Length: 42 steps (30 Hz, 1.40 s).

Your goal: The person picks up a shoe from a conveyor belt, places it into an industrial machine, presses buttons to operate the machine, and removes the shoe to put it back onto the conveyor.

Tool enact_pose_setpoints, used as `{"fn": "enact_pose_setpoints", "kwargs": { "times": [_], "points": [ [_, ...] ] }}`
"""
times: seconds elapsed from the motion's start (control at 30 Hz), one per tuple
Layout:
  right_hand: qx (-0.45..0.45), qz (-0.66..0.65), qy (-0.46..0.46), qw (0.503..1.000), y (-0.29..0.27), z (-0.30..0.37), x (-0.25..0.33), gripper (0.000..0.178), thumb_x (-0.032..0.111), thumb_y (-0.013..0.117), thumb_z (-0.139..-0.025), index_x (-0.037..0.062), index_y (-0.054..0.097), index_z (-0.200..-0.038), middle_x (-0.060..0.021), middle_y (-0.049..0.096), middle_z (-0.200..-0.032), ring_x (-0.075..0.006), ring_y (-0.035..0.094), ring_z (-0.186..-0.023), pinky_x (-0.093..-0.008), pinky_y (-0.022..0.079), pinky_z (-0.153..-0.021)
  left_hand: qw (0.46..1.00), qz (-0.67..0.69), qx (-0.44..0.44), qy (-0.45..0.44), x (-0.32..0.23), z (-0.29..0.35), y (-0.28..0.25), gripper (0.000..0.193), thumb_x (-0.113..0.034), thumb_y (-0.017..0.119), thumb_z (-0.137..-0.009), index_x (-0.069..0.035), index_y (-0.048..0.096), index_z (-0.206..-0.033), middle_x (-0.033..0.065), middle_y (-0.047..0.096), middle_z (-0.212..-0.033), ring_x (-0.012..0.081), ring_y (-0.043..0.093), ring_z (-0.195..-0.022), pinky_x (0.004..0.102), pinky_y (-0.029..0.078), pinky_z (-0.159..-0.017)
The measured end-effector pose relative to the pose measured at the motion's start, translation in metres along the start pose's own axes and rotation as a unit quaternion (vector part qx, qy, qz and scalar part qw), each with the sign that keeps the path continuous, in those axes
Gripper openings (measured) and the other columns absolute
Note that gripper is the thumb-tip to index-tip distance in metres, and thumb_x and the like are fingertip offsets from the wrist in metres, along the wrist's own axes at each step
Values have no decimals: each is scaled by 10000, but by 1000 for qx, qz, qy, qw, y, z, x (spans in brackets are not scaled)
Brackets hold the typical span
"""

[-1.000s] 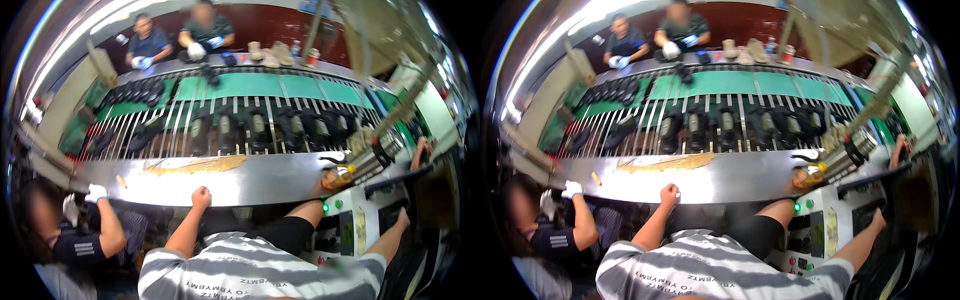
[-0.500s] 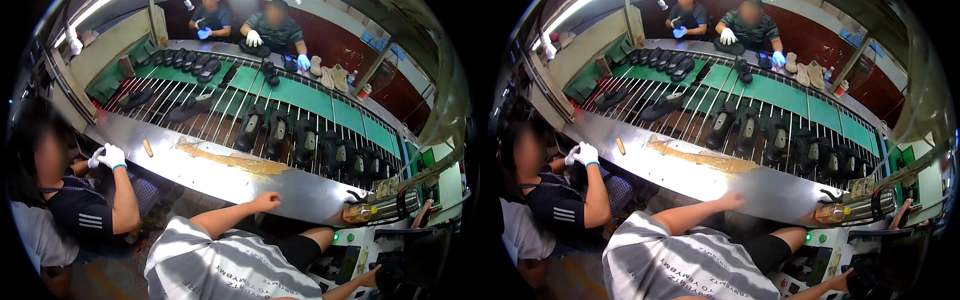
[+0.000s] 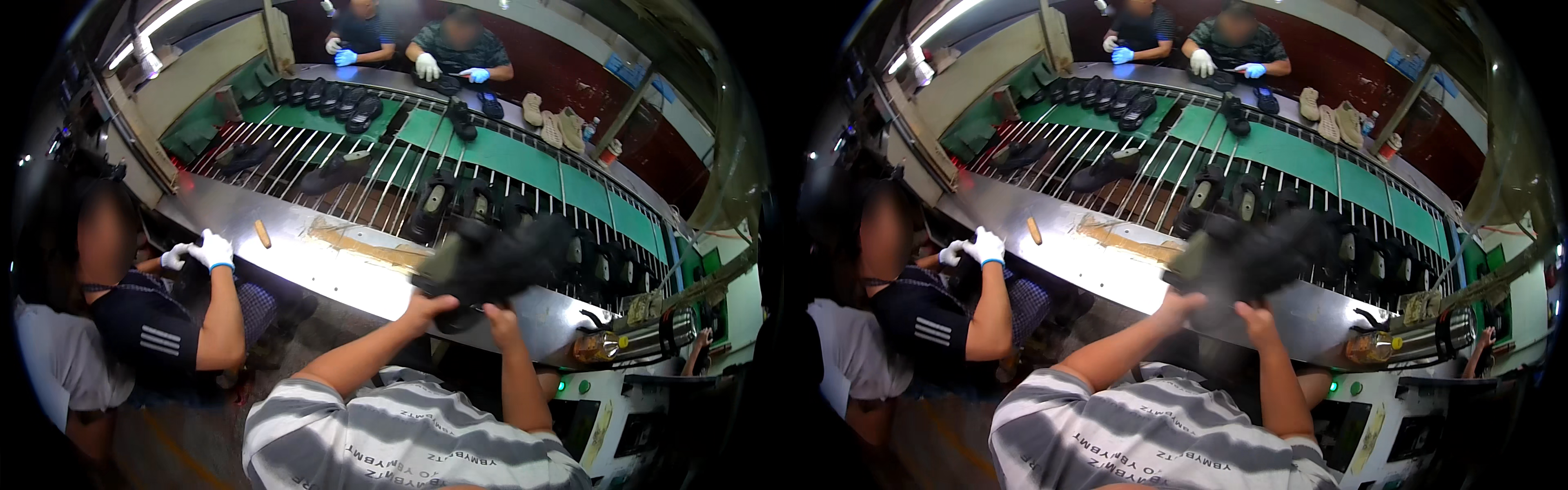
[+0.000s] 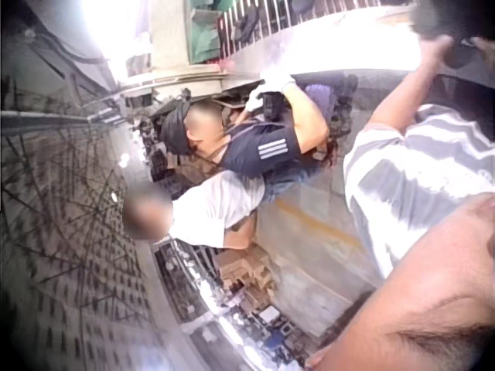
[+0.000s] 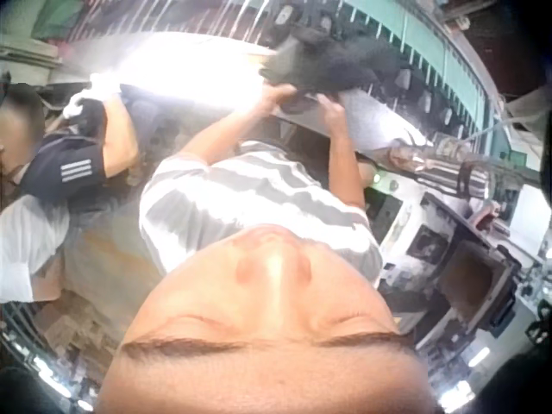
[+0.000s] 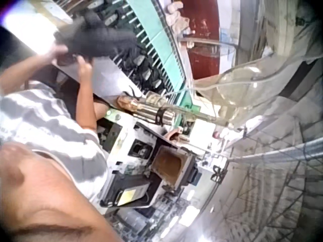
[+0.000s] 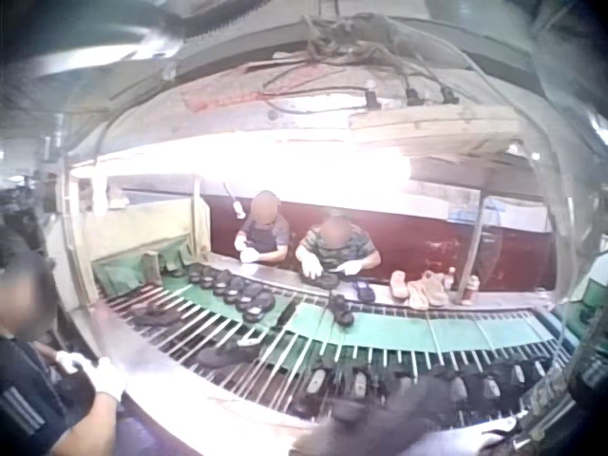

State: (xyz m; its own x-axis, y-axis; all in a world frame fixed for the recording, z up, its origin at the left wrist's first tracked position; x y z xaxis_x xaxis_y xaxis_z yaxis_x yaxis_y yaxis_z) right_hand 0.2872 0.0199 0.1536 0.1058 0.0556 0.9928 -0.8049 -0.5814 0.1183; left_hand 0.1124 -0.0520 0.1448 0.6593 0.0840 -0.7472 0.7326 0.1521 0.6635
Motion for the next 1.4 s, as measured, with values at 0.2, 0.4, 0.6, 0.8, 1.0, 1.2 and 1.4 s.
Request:
{"fn": "enact_pose_setpoints", "kwargs": {
  "times": [0.2,0.4,0.6,0.8,1.0,1.2,1.4],
  "points": [
    [275,243,-30,930,87,-23,-5,446,198,712,-821,34,601,-1220,-123,595,-1256,-243,550,-1180,-364,424,-1002,874,-295,-343,176,-47,57,-159,645,-144,846,-684,13,522,-1220,128,667,-1056,218,652,-939,347,525,-853],
    [28,264,64,962,-8,-32,-109,336,173,715,-795,11,658,-1083,-111,685,-1005,-215,651,-938,-319,506,-821,773,-507,-342,167,-30,60,-229,749,-270,880,-614,-88,526,-1249,121,652,-1102,230,624,-1034,356,486,-901],
    [-305,484,71,818,-160,-3,-158,132,220,631,-789,93,618,-821,-132,639,-682,-335,631,-660,-421,492,-605,796,-464,-345,177,-31,1,-217,737,-232,869,-630,-53,493,-1238,134,627,-1100,252,610,-1032,360,476,-903],
    [-354,610,129,697,-183,-5,-126,159,266,587,-791,112,554,-775,-134,636,-672,-388,605,-640,-487,468,-581,616,-579,-447,291,-31,-85,-196,743,-354,849,-621,-43,522,-1210,184,606,-1104,394,565,-1041,464,436,-906],
    [-382,584,113,707,-186,-7,-134,176,279,594,-780,114,547,-742,-135,630,-652,-382,606,-618,-490,471,-584,590,-605,-480,235,-30,-179,-214,741,-401,811,-675,-34,494,-1234,200,601,-1162,399,553,-1100,473,425,-940],
    [-388,577,125,708,-184,-7,-133,185,279,598,-778,105,551,-735,-136,629,-644,-373,611,-620,-481,479,-600,703,-580,-375,169,-27,-232,-253,878,-367,840,-640,-42,427,-1343,244,582,-1225,398,578,-1118,440,452,-950],
    [-392,573,139,707,-180,-8,-133,187,282,596,-778,107,551,-731,-126,623,-644,-365,608,-613,-481,477,-603,713,-582,-357,161,-32,-232,-262,879,-357,844,-618,-18,463,-1334,250,611,-1189,381,598,-1106,422,459,-945]
  ]
}}
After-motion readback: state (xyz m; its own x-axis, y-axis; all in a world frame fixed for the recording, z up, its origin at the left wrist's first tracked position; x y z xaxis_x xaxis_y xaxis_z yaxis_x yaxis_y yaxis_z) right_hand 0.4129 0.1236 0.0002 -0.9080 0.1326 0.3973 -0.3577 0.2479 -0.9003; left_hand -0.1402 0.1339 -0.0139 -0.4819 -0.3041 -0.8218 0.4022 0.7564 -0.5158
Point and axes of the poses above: each hand's wrist, its own z-axis away from the middle knuckle, its own y-axis out of the palm, x = y × z, the point moved 5 cm from there along -z, towards the middle knuckle
